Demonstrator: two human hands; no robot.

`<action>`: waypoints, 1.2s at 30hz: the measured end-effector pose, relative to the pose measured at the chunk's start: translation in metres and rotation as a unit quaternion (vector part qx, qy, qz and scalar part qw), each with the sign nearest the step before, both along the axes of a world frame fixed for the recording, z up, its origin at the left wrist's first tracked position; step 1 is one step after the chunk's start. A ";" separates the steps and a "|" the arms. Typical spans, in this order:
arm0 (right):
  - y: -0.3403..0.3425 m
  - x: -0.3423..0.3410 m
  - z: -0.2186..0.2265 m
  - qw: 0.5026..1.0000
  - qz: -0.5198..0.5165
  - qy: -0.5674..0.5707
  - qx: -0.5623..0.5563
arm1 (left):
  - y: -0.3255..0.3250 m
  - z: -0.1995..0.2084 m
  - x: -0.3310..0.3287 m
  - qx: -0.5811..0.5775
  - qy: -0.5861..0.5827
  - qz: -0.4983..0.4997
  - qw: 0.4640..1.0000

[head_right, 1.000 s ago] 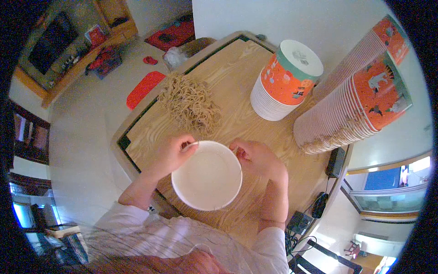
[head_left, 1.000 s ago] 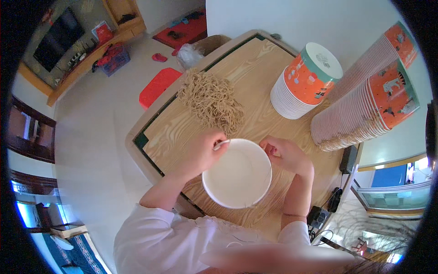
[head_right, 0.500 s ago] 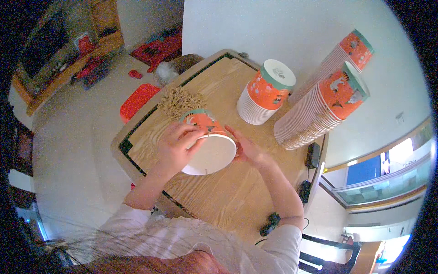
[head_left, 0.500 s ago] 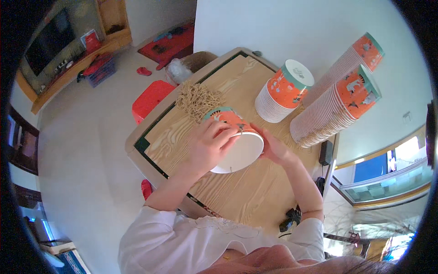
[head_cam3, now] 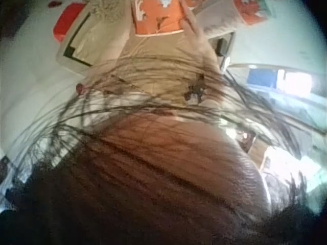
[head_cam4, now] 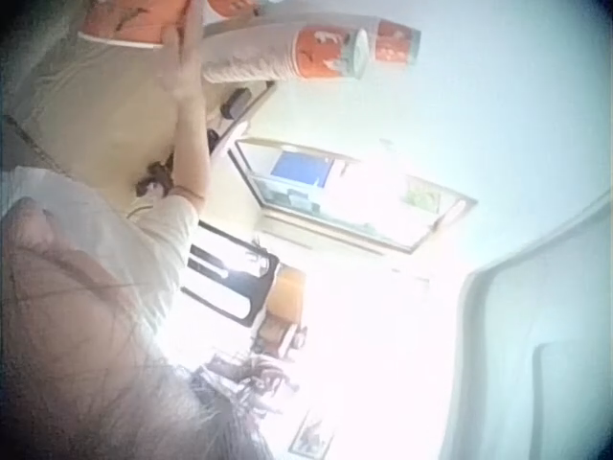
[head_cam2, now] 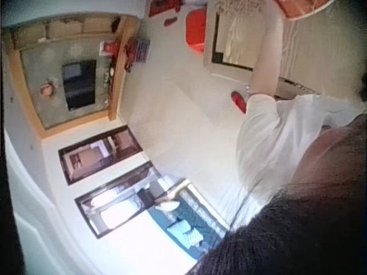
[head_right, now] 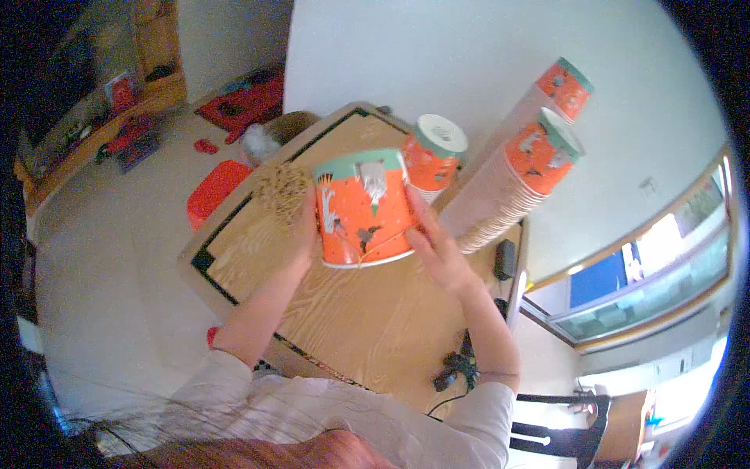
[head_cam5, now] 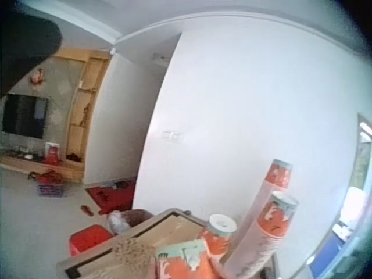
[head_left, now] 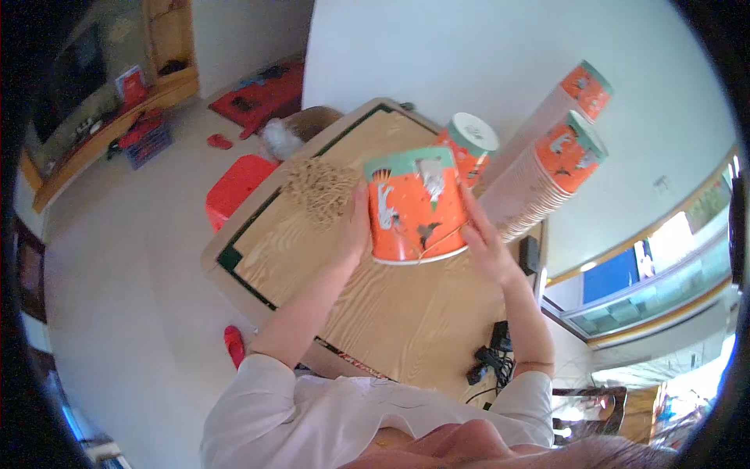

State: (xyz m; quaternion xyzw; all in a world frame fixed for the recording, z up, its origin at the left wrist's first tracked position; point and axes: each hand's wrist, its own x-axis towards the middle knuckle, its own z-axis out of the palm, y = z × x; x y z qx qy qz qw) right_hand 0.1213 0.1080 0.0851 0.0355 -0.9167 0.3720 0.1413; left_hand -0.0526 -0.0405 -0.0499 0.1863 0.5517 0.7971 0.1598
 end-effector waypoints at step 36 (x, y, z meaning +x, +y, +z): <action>0.248 0.060 0.050 0.864 -0.354 0.243 0.263 | 0.378 0.215 0.008 0.053 0.343 -0.131 0.929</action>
